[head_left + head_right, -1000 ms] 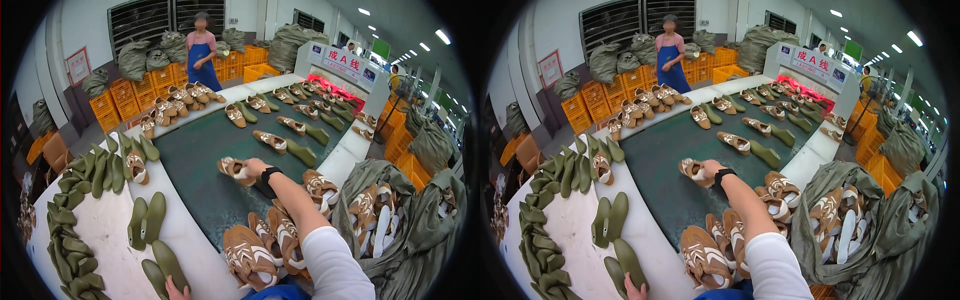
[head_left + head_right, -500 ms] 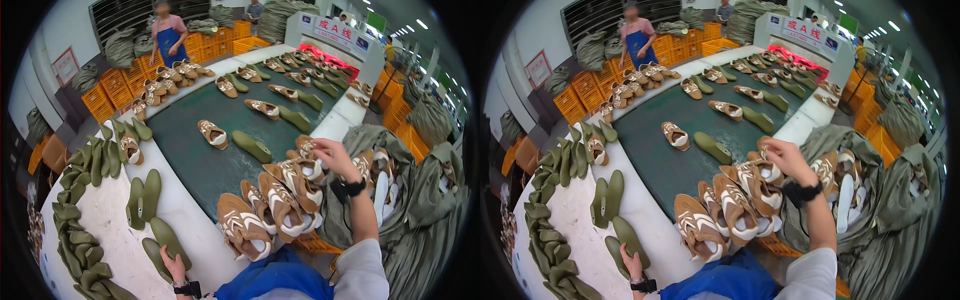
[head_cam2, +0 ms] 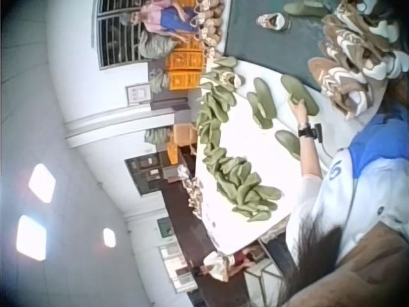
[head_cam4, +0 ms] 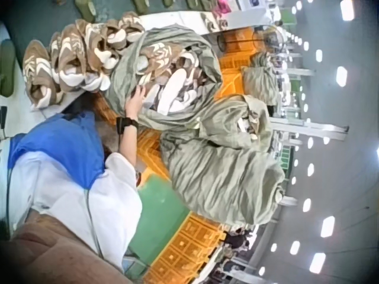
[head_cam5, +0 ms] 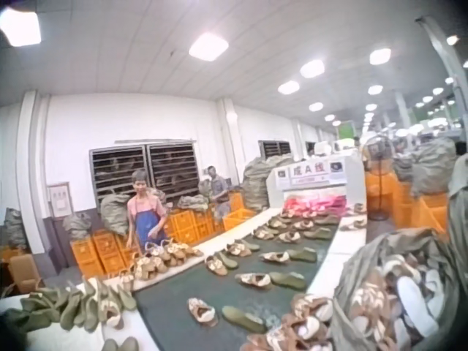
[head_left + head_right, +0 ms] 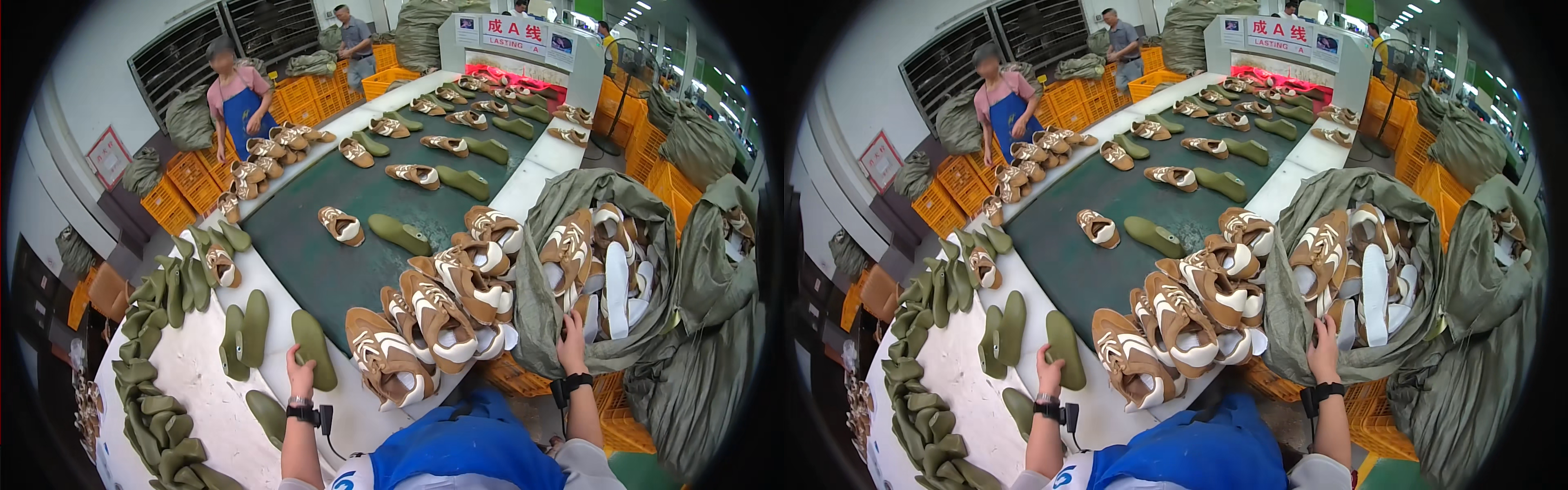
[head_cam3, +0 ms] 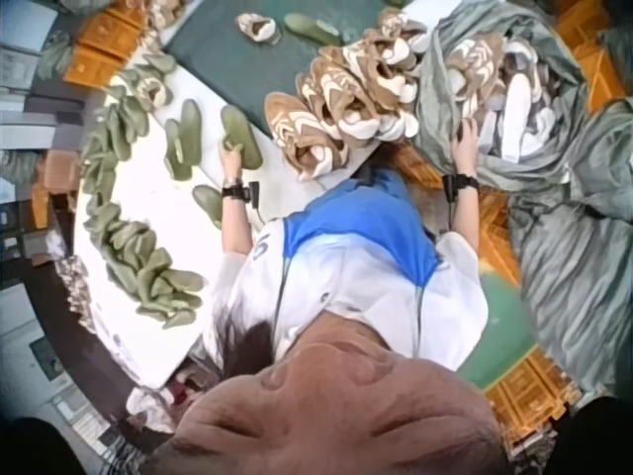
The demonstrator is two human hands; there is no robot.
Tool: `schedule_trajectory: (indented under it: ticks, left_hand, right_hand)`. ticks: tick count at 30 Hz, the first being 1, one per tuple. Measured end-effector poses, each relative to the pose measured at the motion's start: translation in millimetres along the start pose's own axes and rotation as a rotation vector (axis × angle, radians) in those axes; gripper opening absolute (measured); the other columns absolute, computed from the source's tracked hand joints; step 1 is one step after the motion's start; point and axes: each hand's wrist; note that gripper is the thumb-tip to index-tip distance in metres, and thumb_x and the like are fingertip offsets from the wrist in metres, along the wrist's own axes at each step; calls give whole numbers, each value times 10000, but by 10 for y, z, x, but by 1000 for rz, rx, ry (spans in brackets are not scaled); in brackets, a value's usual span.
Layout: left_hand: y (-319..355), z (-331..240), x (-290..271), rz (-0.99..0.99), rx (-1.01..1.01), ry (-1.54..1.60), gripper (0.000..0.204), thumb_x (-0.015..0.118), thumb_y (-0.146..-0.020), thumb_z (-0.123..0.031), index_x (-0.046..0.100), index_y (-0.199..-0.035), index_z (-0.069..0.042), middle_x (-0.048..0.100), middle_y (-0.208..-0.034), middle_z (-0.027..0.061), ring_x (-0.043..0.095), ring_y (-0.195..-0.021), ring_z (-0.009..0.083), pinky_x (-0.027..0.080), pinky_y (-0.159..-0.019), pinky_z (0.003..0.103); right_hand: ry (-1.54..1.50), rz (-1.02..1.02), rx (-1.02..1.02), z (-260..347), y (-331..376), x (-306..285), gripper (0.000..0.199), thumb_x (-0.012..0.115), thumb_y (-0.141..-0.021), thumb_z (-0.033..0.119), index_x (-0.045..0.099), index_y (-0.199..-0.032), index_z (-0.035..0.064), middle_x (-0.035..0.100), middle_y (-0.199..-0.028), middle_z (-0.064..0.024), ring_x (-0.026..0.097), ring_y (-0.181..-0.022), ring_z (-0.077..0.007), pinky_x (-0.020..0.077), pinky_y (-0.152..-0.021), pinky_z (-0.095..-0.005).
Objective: Processing shoes by inserting shoe lasts into them and organizing them on a table and in bags.
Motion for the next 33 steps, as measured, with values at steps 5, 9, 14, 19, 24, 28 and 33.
schedule_trajectory:
  ticks: [5, 9, 14, 19, 24, 28, 33]
  left_hand:
    - [-774, -144, 281, 30, -73, 167, 574, 535, -671, 123, 439, -1204, -68, 529, -1090, 137, 561, -937, 231, 491, -785, 322]
    - [-1415, -200, 638, -33, 19, 41, 584, 570, -651, 98, 458, -1194, -88, 533, -1058, 131, 559, -921, 234, 491, -764, 326]
    - [-1754, -184, 950, 202, 117, -884, 631, 608, -743, -303, 384, -1310, -140, 562, -1160, 218, 528, -1088, 375, 429, -920, 416]
    - [-1898, -115, 1300, 320, -34, -983, 642, 576, -731, -347, 381, -1315, -165, 573, -1109, 259, 546, -1056, 388, 432, -916, 429]
    - [-1905, -81, 1348, 377, 71, -760, 595, 608, -768, -306, 402, -1291, -113, 630, -953, 205, 655, -739, 279, 544, -587, 353]
    - [-1707, -216, 1106, 545, -62, -454, 722, 639, -813, -266, 241, -1408, -172, 586, -854, 75, 544, -657, 106, 462, -526, 231]
    - [-1307, -822, 965, 574, 146, -292, 497, 585, -865, -193, 409, -1313, -69, 603, -943, 50, 560, -798, 86, 468, -690, 200]
  right_hand:
    - [13, 2, 13, -86, -10, 64, 486, 519, -717, -135, 457, -1179, 5, 350, -1357, -121, 475, -1107, -315, 433, -836, -329]
    - [5, -79, 15, -75, 15, 177, 506, 500, -708, -169, 441, -1174, 22, 332, -1364, -99, 499, -1032, -308, 434, -815, -337]
    - [-26, -4, 137, 95, -1, 93, 489, 487, -704, -163, 445, -1156, 20, 334, -1363, -114, 483, -1088, -324, 428, -843, -345]
    - [82, -27, 64, 63, -35, 93, 500, 497, -674, -134, 462, -1148, 20, 367, -1334, -154, 430, -1163, -375, 403, -914, -390]
    - [79, -38, 57, 145, -80, -2, 393, 556, -723, -53, 488, -1093, 59, 411, -1276, -135, 496, -1058, -377, 446, -827, -410]
    - [-58, -295, 44, 505, -273, -45, 181, 553, -781, 14, 571, -961, 19, 571, -1045, -160, 536, -993, -351, 451, -816, -381]
    - [-369, 15, -111, 1548, -397, -174, 290, 671, -763, 143, 597, -1024, 40, 591, -1071, -136, 602, -936, -292, 492, -805, -365]
Point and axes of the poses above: each hand's wrist, its own y-axis away from the middle knuckle, its own x-axis out of the palm, z = x × y
